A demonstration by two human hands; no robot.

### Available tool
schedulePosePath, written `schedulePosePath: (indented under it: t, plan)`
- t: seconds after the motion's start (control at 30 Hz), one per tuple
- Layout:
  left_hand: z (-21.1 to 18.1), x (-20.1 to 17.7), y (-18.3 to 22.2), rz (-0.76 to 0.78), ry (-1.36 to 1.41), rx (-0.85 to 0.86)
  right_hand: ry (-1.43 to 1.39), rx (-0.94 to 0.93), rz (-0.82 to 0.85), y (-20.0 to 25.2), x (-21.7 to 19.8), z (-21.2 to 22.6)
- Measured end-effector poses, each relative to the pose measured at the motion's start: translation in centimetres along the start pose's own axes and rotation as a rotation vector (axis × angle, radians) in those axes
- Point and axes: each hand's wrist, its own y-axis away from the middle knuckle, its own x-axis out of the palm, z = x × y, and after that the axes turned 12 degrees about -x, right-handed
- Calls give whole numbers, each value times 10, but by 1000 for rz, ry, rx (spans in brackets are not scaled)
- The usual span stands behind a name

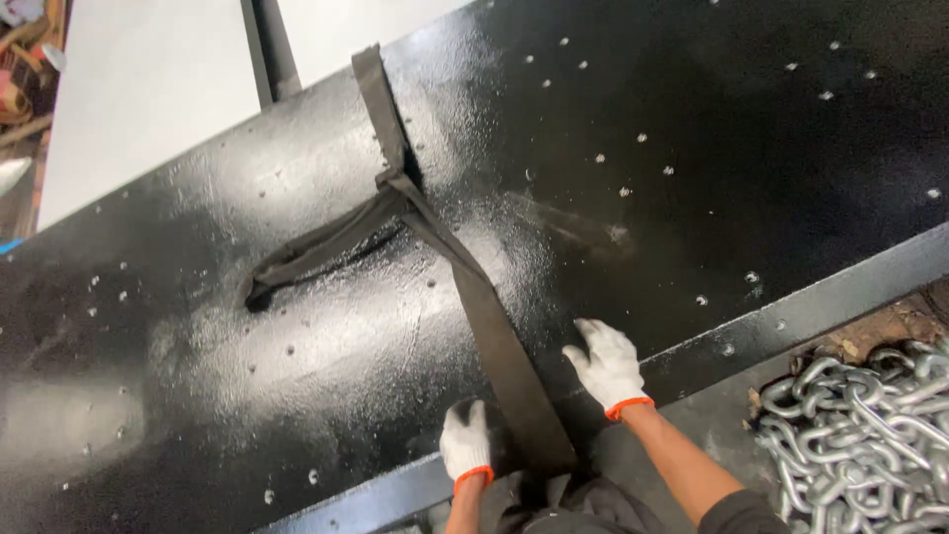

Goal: Moving a large black metal component using a strap and an overhead chain hoist on a factory floor.

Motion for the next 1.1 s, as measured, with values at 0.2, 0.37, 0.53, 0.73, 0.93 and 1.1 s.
schedulePosePath:
  t: [0.2, 0.37, 0.53, 0.73, 0.93, 1.1]
  plan:
    - [-13, -42, -35, -84, -191, -190, 479, -49, 4, -3, 29, -26]
    - [36, -47, -105, -410, -495, 186, 635, 79, -43, -12, 36, -10]
    - [41, -56, -148, -532, -608, 302, 671, 134, -107, -21, 31, 9]
    - [30, -57, -140, -614, -560, 333, 645, 104, -136, -26, 32, 11]
    - [25, -61, -135, -678, -503, 402, 651, 108, -157, -28, 36, 14]
    - [30, -58, -141, -677, -534, 394, 657, 72, -212, -26, 37, 15]
